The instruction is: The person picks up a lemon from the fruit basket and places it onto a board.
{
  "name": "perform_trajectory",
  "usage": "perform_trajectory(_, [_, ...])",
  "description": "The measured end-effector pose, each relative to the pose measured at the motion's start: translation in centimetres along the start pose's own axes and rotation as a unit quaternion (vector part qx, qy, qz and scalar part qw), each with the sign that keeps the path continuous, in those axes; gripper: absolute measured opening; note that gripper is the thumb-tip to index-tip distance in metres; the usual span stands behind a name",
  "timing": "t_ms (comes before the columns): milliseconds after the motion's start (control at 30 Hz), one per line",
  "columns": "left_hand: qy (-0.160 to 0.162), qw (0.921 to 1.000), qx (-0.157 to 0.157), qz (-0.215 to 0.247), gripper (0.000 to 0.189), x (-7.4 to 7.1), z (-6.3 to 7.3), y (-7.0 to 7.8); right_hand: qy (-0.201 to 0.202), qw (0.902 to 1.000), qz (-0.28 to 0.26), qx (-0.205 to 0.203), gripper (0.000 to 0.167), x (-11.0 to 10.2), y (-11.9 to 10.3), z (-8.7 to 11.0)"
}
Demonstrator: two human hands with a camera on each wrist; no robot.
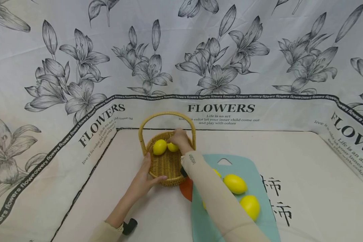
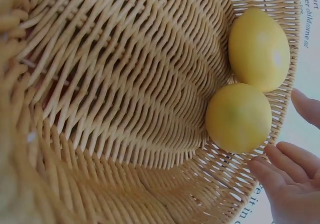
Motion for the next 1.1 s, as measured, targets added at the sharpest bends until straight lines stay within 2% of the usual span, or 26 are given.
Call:
perform_trajectory(267, [0.003, 1.0, -0.002, 0.004, 0.114, -0.1, 0.0, 0.2, 0.011, 0.9985, 0.052, 0.012, 0.036, 0.1, -0.2, 0.2])
perform_trajectory(533, [0.004, 1.0, -0.007, 0.005, 0.111, 0.1, -0.1, 0.3, 0.029, 0.9949, 0.096, 0.01, 0.038, 0.0, 0.1, 0.1])
perform_trajectory(767, [0.002, 1.0, -0.004, 0.005, 0.112, 0.1, -0.1, 0.5, 0.001, 0.9979, 0.063, 0.014, 0.055, 0.4, 0.9, -0.3])
perform_trajectory(1100, [0.002, 1.0, -0.006, 0.007, 0.11, -0.1, -0.3, 0.4, -0.008, 0.998, 0.061, 0.018, 0.052, 0.5, 1.1, -1.0])
Point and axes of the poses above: each hand's wrist, its own z-axis away from the middle knuckle, its own x-axis out of the palm, y = z × x, the point moved 7 cm from there along -z, towards the middle knuckle, and after that the axes turned 11 degrees about x, right-handed, at the moved point
